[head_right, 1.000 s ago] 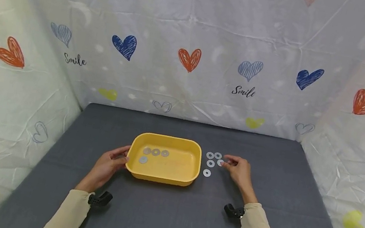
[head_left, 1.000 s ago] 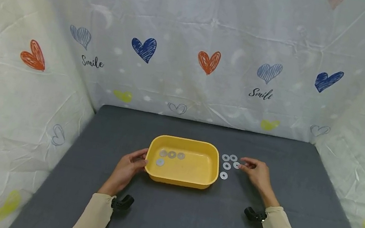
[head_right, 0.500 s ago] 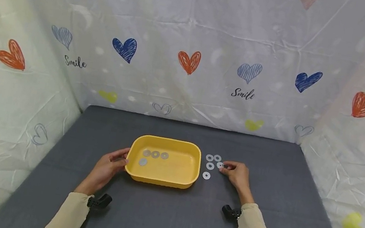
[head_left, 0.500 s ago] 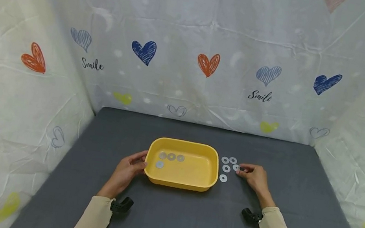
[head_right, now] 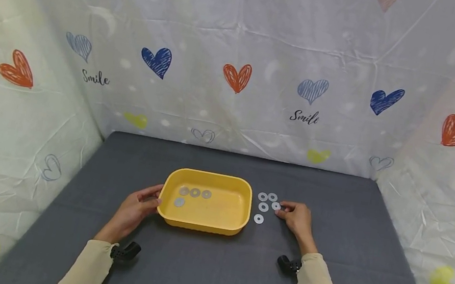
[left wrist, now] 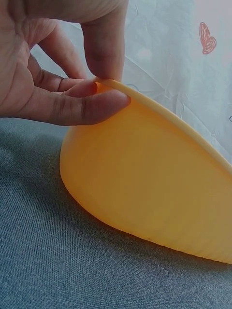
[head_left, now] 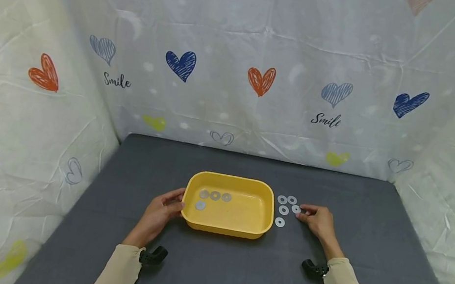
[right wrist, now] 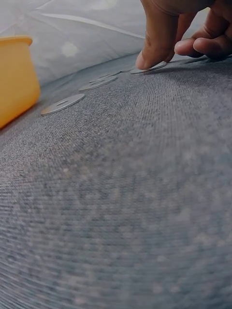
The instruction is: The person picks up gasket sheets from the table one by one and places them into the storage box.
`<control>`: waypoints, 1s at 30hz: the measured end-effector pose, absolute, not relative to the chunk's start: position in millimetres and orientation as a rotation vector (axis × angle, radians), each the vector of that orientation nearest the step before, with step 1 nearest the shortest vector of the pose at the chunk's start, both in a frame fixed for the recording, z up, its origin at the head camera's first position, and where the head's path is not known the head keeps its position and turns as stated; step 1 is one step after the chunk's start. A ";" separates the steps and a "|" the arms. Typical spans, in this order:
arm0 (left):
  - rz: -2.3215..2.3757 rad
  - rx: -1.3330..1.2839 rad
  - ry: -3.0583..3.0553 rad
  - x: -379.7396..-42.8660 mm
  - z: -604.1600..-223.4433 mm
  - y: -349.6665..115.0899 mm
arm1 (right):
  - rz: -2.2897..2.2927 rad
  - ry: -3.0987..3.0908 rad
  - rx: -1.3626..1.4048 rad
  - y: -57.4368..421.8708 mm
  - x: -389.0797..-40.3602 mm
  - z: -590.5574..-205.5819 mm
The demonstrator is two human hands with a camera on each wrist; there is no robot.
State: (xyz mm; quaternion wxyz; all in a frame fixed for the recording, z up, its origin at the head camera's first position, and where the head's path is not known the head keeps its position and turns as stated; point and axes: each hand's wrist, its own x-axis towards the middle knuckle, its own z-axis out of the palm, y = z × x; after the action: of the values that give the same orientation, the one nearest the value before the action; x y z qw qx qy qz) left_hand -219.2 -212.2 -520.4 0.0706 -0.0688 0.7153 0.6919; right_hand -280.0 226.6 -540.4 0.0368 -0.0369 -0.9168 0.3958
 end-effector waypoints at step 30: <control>2.080 -0.205 2.164 -218.7 -520.9 -211.8 | 1.173 -2.782 -0.183 220.5 -280.5 -537.2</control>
State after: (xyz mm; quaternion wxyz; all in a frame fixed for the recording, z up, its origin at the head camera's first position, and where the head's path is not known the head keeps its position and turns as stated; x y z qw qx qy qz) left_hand -218.7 -211.8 -520.9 0.0665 -0.0679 0.7176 0.6899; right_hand -280.5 220.5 -537.2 0.0583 -0.0603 -0.9182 0.3870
